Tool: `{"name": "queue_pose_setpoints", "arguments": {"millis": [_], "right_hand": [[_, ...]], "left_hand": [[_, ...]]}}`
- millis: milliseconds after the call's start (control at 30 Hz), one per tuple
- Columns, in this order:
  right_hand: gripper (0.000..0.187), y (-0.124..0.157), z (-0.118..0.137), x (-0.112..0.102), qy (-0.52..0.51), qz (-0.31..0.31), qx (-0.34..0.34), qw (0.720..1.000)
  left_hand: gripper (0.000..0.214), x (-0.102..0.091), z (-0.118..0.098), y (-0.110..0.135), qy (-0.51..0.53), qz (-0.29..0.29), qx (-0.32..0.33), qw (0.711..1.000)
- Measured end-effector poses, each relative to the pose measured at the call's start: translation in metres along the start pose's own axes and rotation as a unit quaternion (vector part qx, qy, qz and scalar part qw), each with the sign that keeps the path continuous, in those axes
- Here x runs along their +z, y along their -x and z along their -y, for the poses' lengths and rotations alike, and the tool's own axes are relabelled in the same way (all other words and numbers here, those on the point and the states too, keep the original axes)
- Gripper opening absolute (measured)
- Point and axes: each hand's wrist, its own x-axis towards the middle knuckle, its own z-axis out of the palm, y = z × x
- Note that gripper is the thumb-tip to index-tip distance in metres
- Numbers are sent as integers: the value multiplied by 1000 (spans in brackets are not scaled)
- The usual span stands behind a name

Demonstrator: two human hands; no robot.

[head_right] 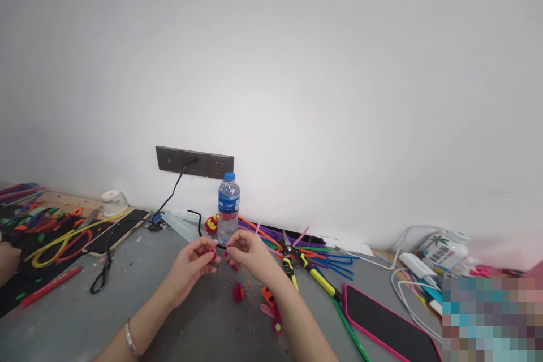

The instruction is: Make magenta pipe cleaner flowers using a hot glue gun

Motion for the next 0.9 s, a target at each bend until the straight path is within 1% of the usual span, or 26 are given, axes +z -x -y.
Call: {"name": "queue_pose_setpoints", "arguments": {"millis": [133,300,433,533,633,733,800,900], "right_hand": [[7,1,-1,0,13,12,-7,1000],[9,2,1,-2,5,8,-3,1000],[13,4,7,-5,-13,20,16,1000],[18,6,10,-6,-9,36,12,999],[21,7,11,-6,6,37,1,999],[24,6,11,-6,25,20,-8,999],[25,5,11,-5,26,6,-9,1000],[23,3,9,-3,12,-5,3,1000]], "left_hand": [[26,0,1,0,-17,4,3,1000],[43,1,-1,-3,-1,-10,-5,1000],[38,0,-2,-4,0,-30,3,1000],[38,-1,-1,-4,-3,-33,12,999],[36,-3,2,-5,-14,-25,30,999],[31,-5,5,-6,-44,-12,50,998],[34,-5,6,-7,-57,-3,57,997],[44,-5,6,-6,-61,13,64,996]]}}
